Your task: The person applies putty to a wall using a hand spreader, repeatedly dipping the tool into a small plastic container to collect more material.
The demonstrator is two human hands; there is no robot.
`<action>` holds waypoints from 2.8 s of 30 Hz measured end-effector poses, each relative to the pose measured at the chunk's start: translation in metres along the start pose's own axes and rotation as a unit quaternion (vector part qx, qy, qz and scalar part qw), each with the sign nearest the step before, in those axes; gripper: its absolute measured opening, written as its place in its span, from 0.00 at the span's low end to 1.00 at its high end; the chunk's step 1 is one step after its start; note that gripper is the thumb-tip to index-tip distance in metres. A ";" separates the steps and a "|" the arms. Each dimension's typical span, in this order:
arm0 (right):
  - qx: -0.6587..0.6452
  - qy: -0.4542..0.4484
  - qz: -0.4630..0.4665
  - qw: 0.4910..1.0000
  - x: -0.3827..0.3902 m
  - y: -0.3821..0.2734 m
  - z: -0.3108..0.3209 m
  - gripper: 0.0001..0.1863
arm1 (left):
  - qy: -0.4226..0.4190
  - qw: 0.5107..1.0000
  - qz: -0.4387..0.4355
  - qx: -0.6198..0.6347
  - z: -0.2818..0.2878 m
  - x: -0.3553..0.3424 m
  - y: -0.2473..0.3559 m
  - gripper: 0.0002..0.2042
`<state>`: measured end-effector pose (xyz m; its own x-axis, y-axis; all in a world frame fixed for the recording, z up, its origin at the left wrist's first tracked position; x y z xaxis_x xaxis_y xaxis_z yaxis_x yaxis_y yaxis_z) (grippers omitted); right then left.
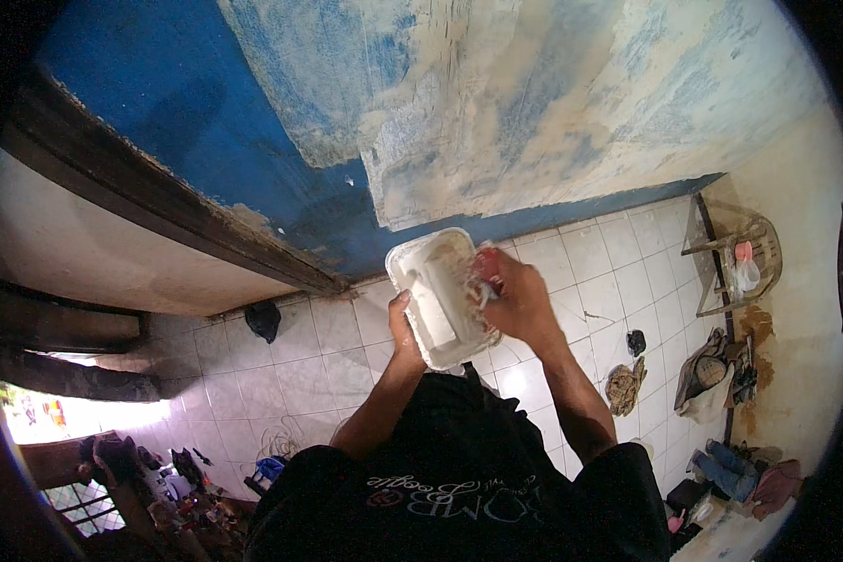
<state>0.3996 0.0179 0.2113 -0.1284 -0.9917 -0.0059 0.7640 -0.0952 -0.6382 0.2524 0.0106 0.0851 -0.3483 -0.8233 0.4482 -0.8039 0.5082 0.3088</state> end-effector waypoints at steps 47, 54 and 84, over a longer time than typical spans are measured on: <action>-0.084 -0.021 0.021 0.996 0.002 -0.004 -0.014 0.20 | -0.019 0.999 -0.017 -0.029 0.003 -0.011 -0.002 0.35; -0.066 -0.036 0.005 0.997 -0.001 -0.001 -0.014 0.20 | -0.019 0.999 -0.017 -0.037 0.000 -0.007 0.001 0.35; -0.030 -0.002 -0.030 0.999 0.003 -0.022 -0.020 0.29 | -0.097 0.995 -0.005 -0.012 -0.007 -0.017 0.006 0.31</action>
<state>0.3701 0.0190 0.2101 -0.1704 -0.9847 0.0375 0.7161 -0.1499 -0.6817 0.2569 0.0289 0.0852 -0.4284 -0.8609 0.2745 -0.7972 0.5031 0.3338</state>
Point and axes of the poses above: each hand's wrist, its own x-axis away from the middle knuckle, its own z-axis out of the back of the hand, y = z × x, the point moved 6 cm from there along -x, towards the middle knuckle
